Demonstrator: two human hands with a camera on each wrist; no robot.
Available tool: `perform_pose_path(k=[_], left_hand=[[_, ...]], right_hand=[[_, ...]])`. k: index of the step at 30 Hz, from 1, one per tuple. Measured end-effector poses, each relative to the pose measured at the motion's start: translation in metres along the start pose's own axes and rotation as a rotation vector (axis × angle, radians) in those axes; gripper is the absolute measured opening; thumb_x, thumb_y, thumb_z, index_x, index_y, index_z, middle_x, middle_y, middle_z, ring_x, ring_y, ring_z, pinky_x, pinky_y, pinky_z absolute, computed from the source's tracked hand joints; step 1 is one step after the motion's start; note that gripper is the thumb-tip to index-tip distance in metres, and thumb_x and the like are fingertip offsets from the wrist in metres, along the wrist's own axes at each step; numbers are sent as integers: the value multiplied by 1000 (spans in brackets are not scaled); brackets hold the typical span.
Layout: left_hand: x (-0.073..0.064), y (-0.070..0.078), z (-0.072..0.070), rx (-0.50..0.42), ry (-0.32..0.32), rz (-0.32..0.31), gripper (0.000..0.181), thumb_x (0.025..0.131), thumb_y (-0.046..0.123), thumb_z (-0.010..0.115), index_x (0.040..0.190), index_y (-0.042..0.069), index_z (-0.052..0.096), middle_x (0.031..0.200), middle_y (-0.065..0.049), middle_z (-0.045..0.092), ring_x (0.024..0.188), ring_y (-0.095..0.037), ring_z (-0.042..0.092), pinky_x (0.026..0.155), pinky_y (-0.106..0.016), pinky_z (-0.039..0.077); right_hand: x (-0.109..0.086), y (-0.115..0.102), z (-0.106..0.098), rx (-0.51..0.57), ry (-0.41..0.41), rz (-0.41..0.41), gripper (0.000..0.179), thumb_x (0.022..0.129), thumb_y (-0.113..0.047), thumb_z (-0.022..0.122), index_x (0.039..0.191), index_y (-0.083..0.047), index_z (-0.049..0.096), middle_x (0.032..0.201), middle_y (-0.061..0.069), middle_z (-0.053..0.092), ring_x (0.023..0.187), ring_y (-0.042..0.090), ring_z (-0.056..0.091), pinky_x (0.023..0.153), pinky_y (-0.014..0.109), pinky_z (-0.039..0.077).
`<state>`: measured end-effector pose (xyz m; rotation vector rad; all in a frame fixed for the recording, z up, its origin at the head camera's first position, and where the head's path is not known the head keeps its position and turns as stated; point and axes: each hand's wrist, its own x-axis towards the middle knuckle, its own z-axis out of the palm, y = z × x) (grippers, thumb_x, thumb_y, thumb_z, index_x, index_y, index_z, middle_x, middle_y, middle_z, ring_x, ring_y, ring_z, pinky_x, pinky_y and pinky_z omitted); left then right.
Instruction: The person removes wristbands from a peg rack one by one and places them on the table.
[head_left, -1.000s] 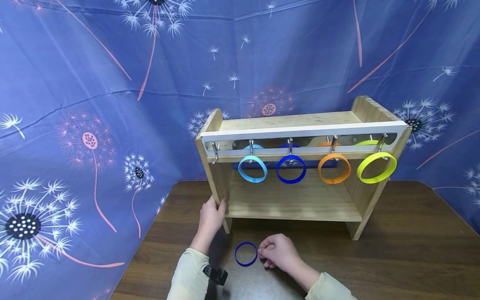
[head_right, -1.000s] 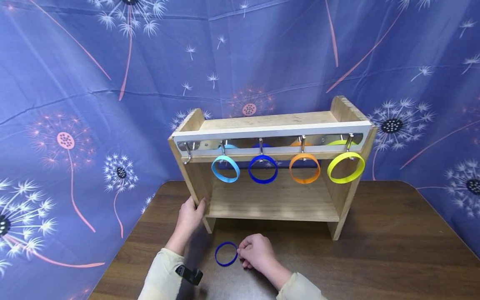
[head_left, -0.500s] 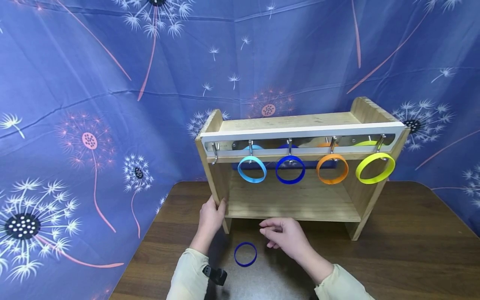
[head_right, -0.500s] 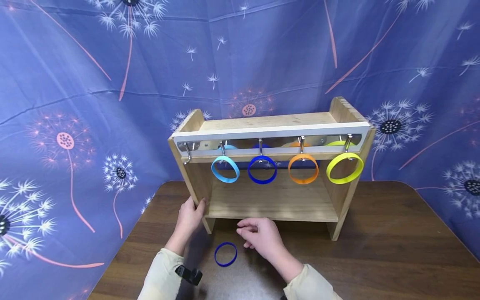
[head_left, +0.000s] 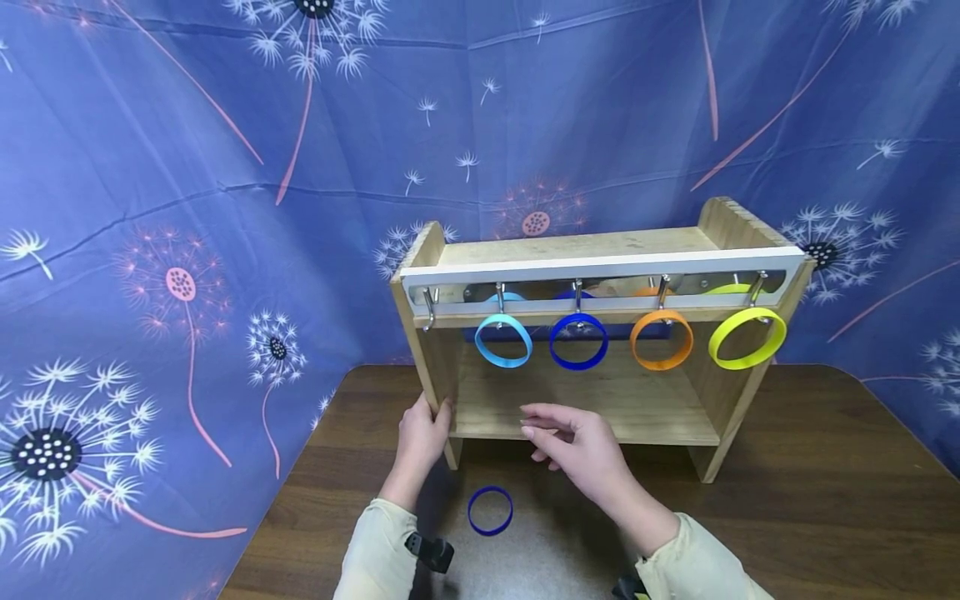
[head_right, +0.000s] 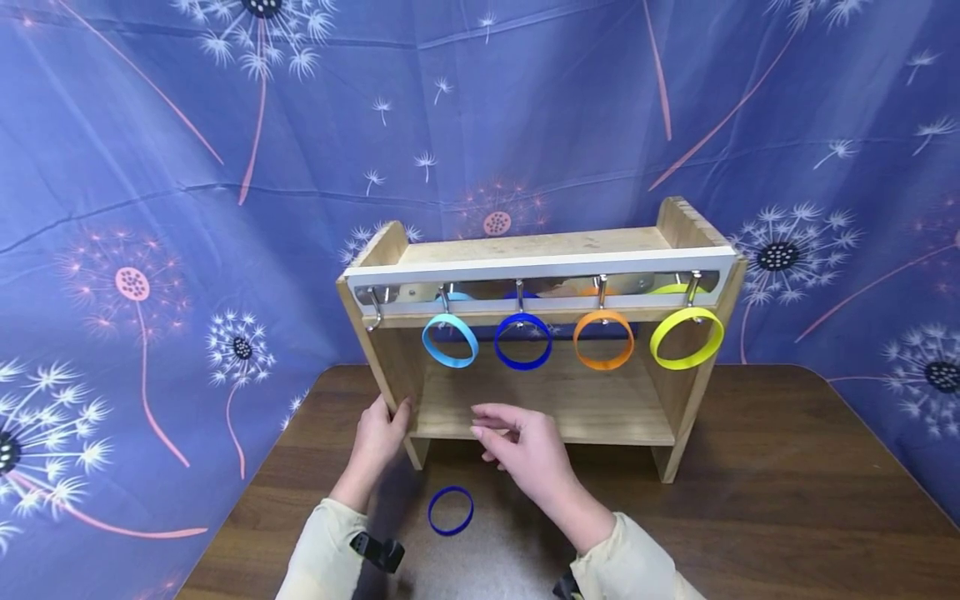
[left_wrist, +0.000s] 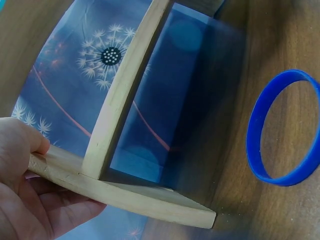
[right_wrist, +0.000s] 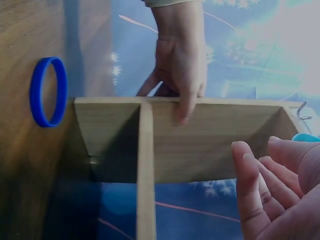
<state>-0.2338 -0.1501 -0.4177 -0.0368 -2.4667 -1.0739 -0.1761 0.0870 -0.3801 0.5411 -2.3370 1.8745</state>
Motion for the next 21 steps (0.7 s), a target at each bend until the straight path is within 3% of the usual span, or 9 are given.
perform_pose_path(k=[9, 16, 21], left_hand=[[0, -1, 0, 3, 3, 3, 15, 94, 21, 61, 87, 8, 61, 68, -7, 64, 67, -31, 62, 64, -47, 50], [0, -1, 1, 9, 5, -3, 15, 94, 22, 61, 86, 9, 61, 67, -7, 63, 67, -31, 61, 63, -47, 50], [0, -1, 1, 10, 3, -13, 16, 94, 22, 61, 85, 9, 60, 66, -6, 62, 66, -30, 61, 62, -46, 49]], right_hand=[[4, -21, -5, 14, 110, -107, 29, 90, -12, 70, 119, -8, 68, 104, 7, 73, 71, 26, 70, 56, 34, 54], [9, -31, -4, 10, 190, -182, 28, 90, -14, 71, 117, -8, 69, 101, 6, 73, 67, 16, 69, 56, 32, 55], [15, -36, -2, 17, 232, -177, 31, 89, -15, 72, 119, -8, 68, 101, 7, 73, 68, 26, 70, 58, 33, 56]])
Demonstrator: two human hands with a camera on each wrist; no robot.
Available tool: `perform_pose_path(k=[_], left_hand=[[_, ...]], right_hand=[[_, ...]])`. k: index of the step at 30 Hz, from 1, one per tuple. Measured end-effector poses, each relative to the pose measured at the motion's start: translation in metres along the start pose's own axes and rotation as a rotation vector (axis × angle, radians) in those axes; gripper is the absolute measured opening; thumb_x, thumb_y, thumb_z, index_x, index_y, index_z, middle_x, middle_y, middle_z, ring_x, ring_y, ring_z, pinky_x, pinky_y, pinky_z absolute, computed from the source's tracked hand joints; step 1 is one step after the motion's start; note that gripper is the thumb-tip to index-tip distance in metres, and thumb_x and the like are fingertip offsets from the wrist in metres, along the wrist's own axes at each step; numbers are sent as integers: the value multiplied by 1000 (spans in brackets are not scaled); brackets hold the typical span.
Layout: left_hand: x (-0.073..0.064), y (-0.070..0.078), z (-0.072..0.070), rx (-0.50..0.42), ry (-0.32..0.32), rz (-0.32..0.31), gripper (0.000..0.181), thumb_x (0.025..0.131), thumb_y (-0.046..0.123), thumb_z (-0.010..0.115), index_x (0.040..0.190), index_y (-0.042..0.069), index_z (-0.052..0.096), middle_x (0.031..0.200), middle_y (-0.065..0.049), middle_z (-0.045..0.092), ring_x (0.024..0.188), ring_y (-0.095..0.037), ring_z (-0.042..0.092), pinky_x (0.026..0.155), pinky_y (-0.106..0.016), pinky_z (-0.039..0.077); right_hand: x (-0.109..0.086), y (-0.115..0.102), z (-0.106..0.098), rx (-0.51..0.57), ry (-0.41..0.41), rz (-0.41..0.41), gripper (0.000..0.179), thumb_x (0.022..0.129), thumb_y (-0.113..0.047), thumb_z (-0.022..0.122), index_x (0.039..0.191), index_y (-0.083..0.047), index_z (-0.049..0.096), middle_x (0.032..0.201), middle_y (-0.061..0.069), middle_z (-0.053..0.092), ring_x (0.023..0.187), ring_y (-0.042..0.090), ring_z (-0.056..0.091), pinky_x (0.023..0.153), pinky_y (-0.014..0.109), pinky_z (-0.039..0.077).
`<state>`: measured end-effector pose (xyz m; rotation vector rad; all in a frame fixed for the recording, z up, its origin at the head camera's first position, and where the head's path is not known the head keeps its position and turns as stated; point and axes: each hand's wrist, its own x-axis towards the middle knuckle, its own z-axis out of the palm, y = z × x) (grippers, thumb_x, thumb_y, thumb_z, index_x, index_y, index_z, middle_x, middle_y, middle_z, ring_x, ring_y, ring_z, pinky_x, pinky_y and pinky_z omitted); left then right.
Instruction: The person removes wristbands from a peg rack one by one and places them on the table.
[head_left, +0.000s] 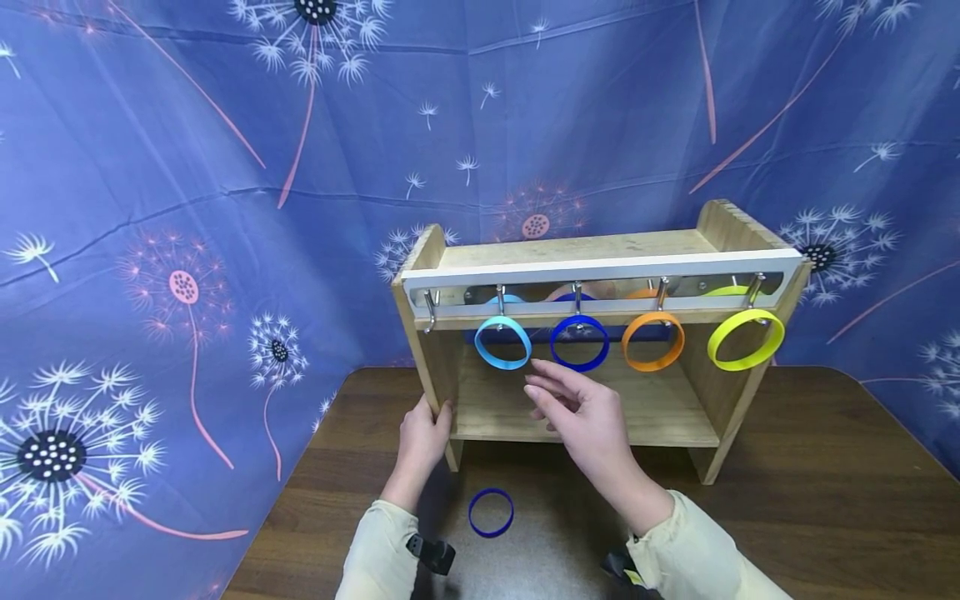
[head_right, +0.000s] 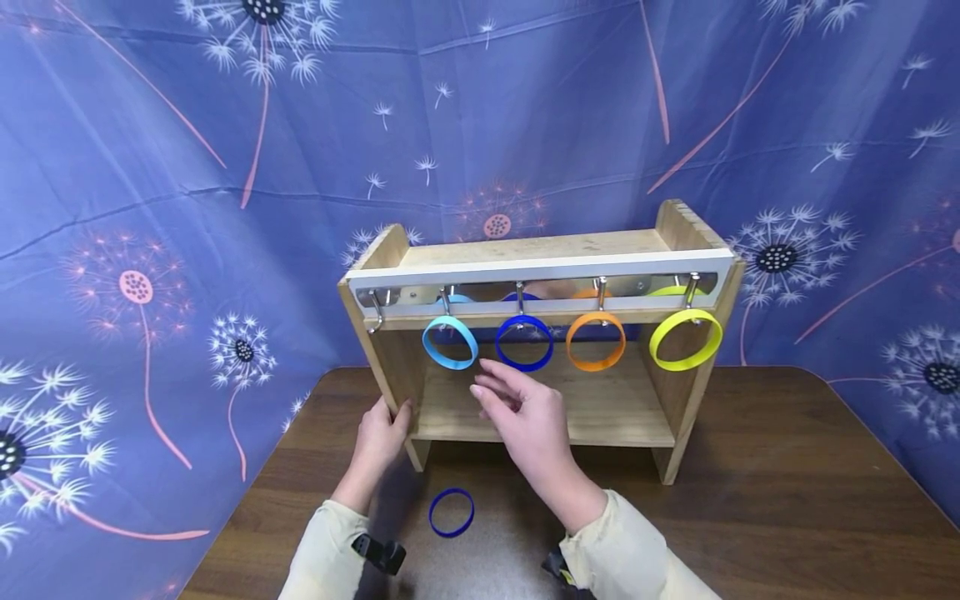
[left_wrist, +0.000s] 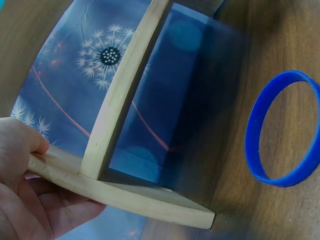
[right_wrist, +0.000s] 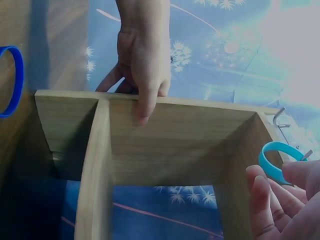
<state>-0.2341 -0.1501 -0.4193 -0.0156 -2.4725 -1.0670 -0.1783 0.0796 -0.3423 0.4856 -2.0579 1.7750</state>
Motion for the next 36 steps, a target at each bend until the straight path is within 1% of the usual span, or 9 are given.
perform_pose_path(k=[4, 8, 11, 16, 19, 21, 24, 32, 36], left_hand=[[0, 0, 0, 0, 4, -3, 16, 94, 22, 61, 85, 9, 60, 66, -7, 62, 66, -30, 60, 62, -47, 49], [0, 0, 0, 4, 6, -1, 16, 94, 22, 61, 85, 9, 60, 66, -7, 62, 66, -30, 61, 62, -47, 49], [-1, 0, 0, 6, 8, 2, 17, 94, 22, 61, 85, 8, 59, 66, -7, 62, 66, -31, 61, 63, -47, 49], [-1, 0, 0, 8, 8, 9, 16, 94, 22, 61, 86, 8, 60, 67, -8, 63, 67, -31, 62, 63, -47, 50], [0, 0, 0, 8, 6, 9, 15, 94, 22, 61, 87, 8, 60, 68, -8, 64, 67, -31, 62, 62, -47, 50], [0, 0, 0, 7, 6, 9, 15, 94, 22, 61, 87, 8, 61, 69, -9, 64, 68, -32, 62, 63, -48, 50], [0, 0, 0, 8, 8, 11, 15, 93, 22, 61, 87, 8, 60, 70, -9, 64, 69, -32, 62, 64, -48, 49], [0, -2, 2, 13, 28, 39, 15, 93, 20, 62, 85, 7, 60, 68, -10, 64, 67, -34, 62, 63, -50, 48], [0, -2, 1, 13, 26, 32, 15, 93, 20, 62, 85, 7, 60, 68, -10, 64, 67, -33, 62, 63, -49, 49]], right_hand=[[4, -4, 4, 43, 26, 35, 33, 88, -12, 73, 119, -4, 68, 99, 10, 73, 68, 30, 70, 61, 33, 57], [8, -7, 10, 85, 56, 55, 32, 86, -10, 74, 117, -2, 69, 97, 12, 73, 65, 25, 70, 62, 33, 57], [9, -9, 13, 97, 79, 51, 28, 86, -10, 75, 113, -2, 70, 93, 14, 73, 63, 24, 69, 61, 32, 57], [11, -12, 16, 105, 106, 35, 18, 86, -10, 75, 102, -2, 73, 88, 13, 73, 61, 31, 68, 61, 34, 57], [12, -14, 16, 116, 114, 34, 15, 86, -9, 74, 99, -1, 72, 87, 13, 73, 61, 28, 68, 62, 33, 57], [12, -15, 16, 124, 117, 35, 14, 87, -6, 73, 100, 0, 72, 88, 14, 73, 61, 23, 68, 63, 32, 57], [11, -16, 15, 145, 118, 38, 15, 87, -3, 71, 102, 2, 71, 89, 16, 73, 62, 21, 69, 65, 32, 57], [9, -21, 13, 196, 130, 27, 16, 88, -1, 70, 104, 4, 69, 90, 18, 72, 65, 20, 70, 66, 33, 57], [8, -23, 12, 218, 136, 18, 17, 88, -1, 69, 104, 5, 69, 91, 18, 72, 65, 19, 70, 66, 34, 57]])
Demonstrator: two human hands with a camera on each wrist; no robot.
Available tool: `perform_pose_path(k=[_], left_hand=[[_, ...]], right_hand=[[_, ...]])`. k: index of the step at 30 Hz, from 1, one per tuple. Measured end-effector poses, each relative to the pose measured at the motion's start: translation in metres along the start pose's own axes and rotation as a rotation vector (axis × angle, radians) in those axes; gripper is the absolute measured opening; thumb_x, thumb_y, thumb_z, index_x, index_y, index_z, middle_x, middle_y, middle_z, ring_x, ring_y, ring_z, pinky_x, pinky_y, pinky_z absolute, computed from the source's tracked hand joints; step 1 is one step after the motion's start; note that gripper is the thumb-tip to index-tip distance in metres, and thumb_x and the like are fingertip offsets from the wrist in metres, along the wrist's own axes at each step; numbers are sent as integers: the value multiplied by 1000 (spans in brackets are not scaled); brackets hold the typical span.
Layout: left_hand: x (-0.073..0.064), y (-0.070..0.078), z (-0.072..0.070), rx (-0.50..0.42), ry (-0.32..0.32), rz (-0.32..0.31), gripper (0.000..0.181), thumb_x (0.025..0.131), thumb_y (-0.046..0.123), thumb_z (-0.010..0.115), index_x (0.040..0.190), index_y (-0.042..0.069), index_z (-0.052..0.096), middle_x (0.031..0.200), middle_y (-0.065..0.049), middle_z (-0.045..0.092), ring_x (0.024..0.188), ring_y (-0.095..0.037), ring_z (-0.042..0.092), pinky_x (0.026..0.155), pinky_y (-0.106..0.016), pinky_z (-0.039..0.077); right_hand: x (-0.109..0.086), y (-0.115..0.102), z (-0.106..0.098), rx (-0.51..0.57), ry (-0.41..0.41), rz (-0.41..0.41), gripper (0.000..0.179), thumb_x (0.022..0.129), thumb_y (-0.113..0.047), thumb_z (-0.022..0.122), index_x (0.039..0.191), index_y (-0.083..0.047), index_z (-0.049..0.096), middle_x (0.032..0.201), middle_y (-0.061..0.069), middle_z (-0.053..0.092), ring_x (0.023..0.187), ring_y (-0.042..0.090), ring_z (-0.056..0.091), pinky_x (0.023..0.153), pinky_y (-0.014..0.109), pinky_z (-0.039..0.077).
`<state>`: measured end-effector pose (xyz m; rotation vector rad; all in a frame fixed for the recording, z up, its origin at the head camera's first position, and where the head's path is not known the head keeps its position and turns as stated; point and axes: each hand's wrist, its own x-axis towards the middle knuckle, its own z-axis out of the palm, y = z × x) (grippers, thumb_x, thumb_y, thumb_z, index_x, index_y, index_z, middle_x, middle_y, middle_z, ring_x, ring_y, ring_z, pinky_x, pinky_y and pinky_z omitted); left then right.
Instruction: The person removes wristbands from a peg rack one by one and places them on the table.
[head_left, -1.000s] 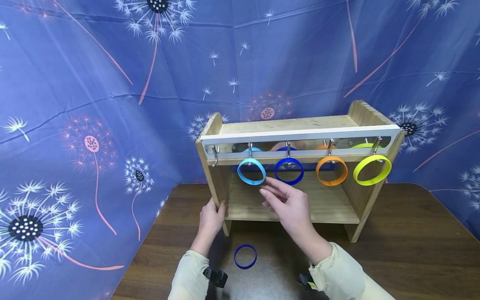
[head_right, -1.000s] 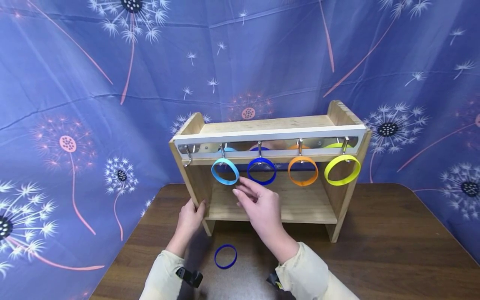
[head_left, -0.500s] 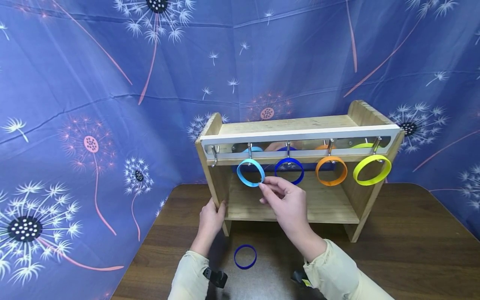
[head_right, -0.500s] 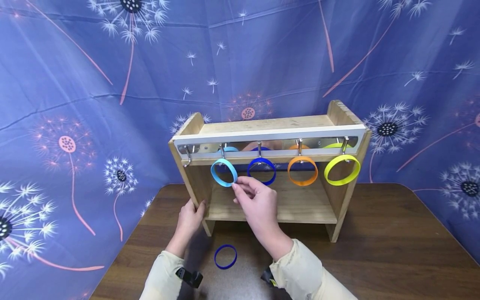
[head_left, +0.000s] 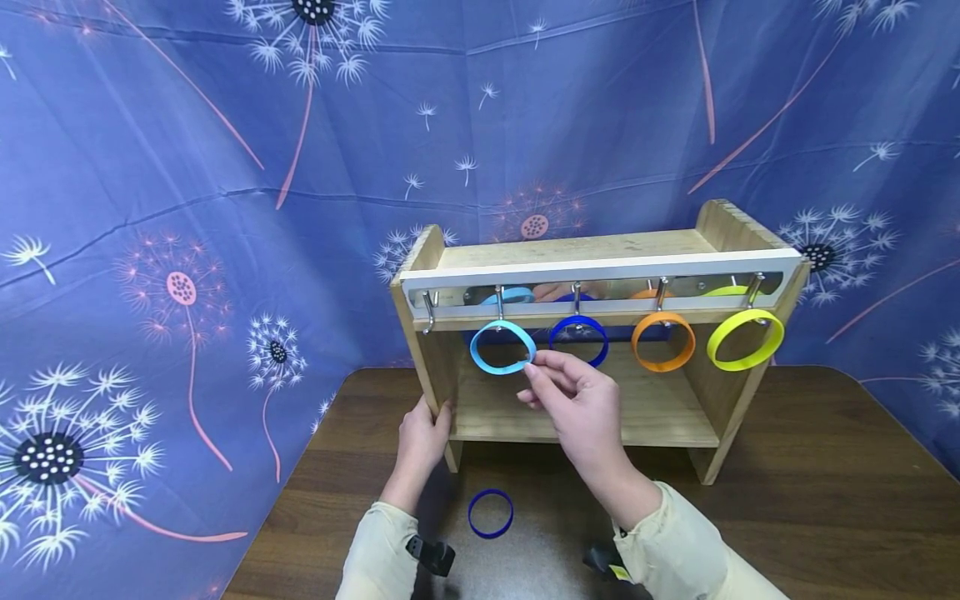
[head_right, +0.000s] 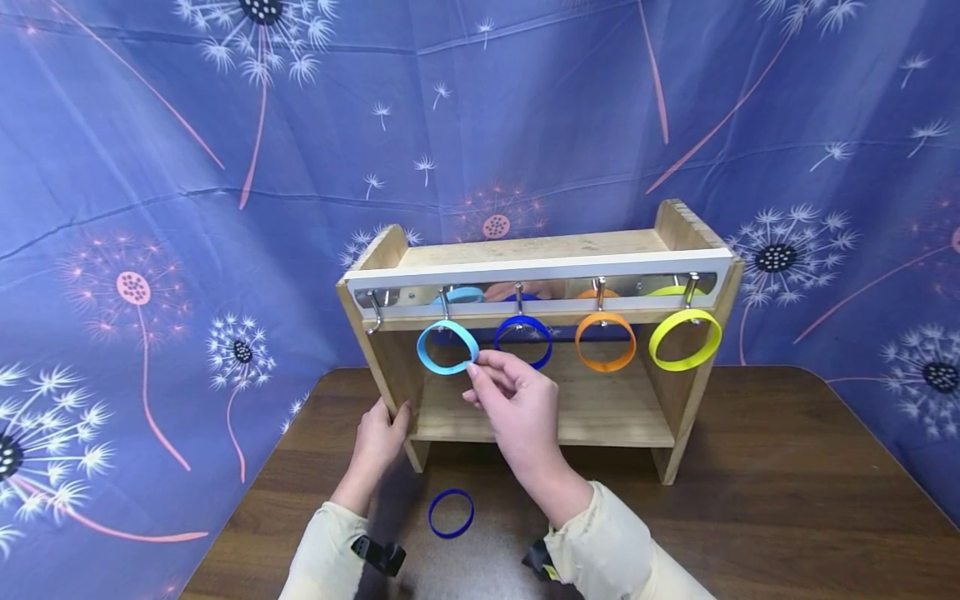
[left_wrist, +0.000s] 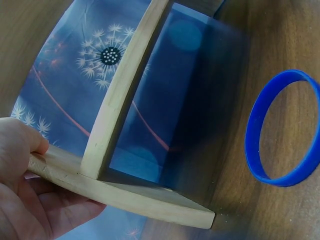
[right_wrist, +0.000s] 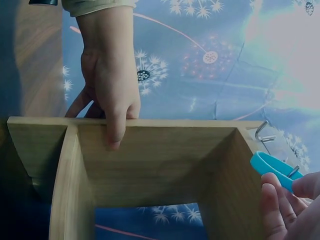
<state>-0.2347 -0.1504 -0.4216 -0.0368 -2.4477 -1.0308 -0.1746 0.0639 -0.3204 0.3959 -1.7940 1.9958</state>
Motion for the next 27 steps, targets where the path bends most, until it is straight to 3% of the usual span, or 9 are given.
perform_pose_path(k=[17, 27], left_hand=[[0, 1, -1, -5, 2, 18, 16, 93, 19, 62, 84, 6, 59, 67, -10, 63, 67, -34, 62, 64, -50, 49], [0, 0, 0, -2, -4, 4, 15, 93, 18, 62, 86, 6, 60, 67, -10, 63, 66, -32, 62, 62, -49, 49]], right_hand=[[-2, -7, -1, 48, 2, -52, 17, 90, -1, 68, 106, 5, 68, 87, 10, 74, 67, 19, 71, 66, 33, 57], [-2, -10, 1, 118, 28, -85, 18, 89, 4, 66, 105, 12, 64, 84, 2, 74, 64, 16, 70, 63, 30, 57]])
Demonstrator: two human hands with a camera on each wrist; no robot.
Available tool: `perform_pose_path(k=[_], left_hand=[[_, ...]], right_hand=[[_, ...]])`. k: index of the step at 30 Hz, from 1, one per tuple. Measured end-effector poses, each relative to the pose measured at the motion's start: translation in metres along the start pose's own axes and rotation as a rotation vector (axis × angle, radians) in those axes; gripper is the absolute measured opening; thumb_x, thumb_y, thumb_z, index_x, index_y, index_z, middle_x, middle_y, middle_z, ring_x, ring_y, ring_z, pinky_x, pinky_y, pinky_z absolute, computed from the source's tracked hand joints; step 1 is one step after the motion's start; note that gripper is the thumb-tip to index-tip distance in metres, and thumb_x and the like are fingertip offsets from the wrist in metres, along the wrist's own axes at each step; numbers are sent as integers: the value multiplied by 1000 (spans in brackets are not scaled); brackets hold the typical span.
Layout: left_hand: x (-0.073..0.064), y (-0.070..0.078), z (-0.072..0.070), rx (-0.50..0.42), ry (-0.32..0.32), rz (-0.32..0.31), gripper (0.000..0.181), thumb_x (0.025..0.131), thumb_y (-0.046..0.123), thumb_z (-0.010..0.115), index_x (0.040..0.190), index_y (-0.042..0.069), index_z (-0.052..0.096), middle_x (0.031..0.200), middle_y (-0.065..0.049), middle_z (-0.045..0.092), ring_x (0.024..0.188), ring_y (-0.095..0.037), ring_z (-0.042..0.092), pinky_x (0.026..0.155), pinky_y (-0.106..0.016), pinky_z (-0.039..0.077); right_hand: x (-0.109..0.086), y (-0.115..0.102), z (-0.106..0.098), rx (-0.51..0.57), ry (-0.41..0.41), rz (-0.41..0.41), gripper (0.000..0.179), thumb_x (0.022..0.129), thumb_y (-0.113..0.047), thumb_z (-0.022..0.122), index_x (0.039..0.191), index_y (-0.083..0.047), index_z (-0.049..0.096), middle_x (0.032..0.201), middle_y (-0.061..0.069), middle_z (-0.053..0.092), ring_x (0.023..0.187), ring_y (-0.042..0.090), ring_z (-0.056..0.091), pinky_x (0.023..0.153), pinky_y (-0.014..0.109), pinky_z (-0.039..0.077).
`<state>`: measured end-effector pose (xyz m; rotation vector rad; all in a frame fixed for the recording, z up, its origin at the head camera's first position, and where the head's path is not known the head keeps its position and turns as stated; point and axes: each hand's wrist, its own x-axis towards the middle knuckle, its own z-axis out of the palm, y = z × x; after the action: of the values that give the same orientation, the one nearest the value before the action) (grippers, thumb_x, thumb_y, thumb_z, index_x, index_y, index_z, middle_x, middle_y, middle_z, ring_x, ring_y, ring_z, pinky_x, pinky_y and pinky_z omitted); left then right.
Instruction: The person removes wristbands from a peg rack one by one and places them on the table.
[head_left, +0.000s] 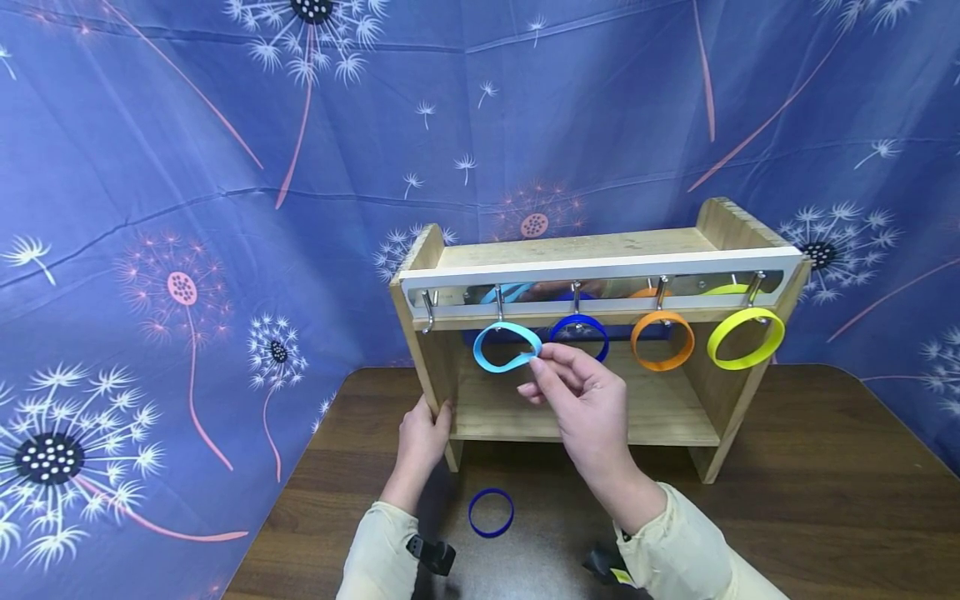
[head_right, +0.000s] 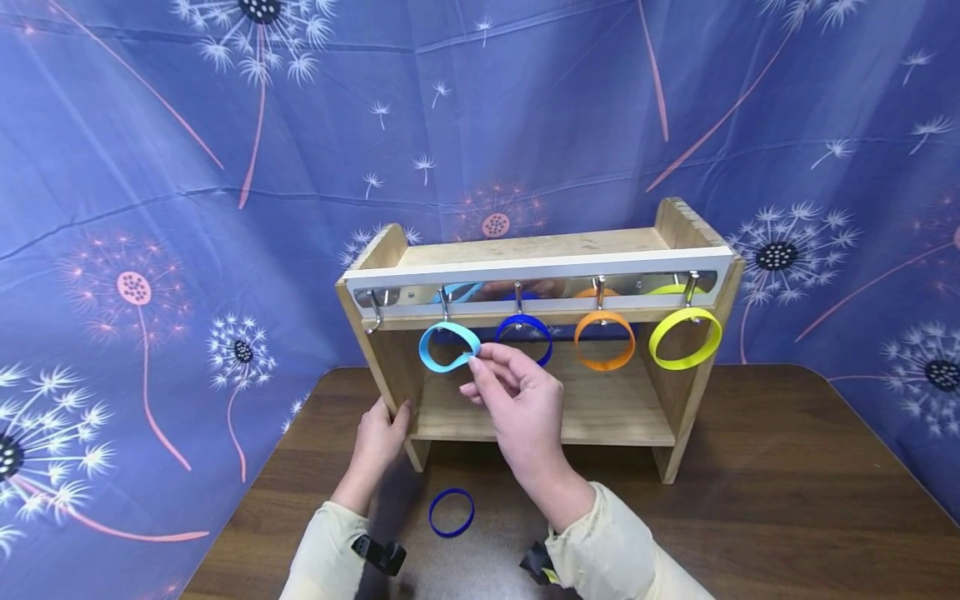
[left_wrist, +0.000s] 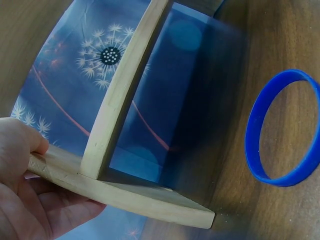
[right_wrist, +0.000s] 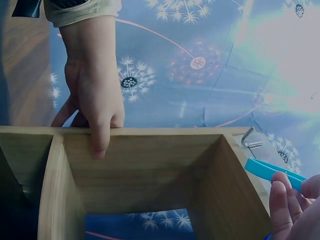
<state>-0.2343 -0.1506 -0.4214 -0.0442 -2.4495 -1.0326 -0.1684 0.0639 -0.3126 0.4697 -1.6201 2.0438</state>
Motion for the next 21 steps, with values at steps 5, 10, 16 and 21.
perform_pose_path(k=[5, 10, 16, 21], left_hand=[[1, 0, 0, -3, 1, -3, 15, 93, 19, 62, 86, 6, 60, 67, -9, 63, 65, -31, 62, 62, -48, 49], [0, 1, 0, -1, 2, -5, 15, 93, 19, 62, 84, 7, 59, 66, -8, 62, 65, -31, 61, 62, -49, 49], [0, 1, 0, 2, 1, -3, 15, 93, 19, 62, 85, 7, 60, 68, -10, 64, 67, -33, 62, 64, -50, 49], [0, 1, 0, 2, 0, -1, 15, 93, 18, 62, 86, 6, 60, 69, -12, 64, 68, -35, 62, 63, -51, 49]], right_hand=[[1, 0, 0, -6, 7, 2, 20, 89, 3, 66, 106, 13, 64, 86, 3, 74, 64, 16, 70, 63, 31, 57], [1, 0, 2, -8, 11, 16, 17, 90, 2, 66, 105, 9, 66, 85, 5, 74, 64, 18, 70, 63, 32, 57], [1, 1, 2, -4, 8, 28, 17, 90, 1, 66, 105, 9, 65, 84, 5, 74, 64, 19, 70, 63, 32, 57], [-1, 1, -1, -4, -2, 16, 17, 90, 1, 66, 105, 9, 65, 85, 7, 74, 65, 19, 70, 63, 32, 57]])
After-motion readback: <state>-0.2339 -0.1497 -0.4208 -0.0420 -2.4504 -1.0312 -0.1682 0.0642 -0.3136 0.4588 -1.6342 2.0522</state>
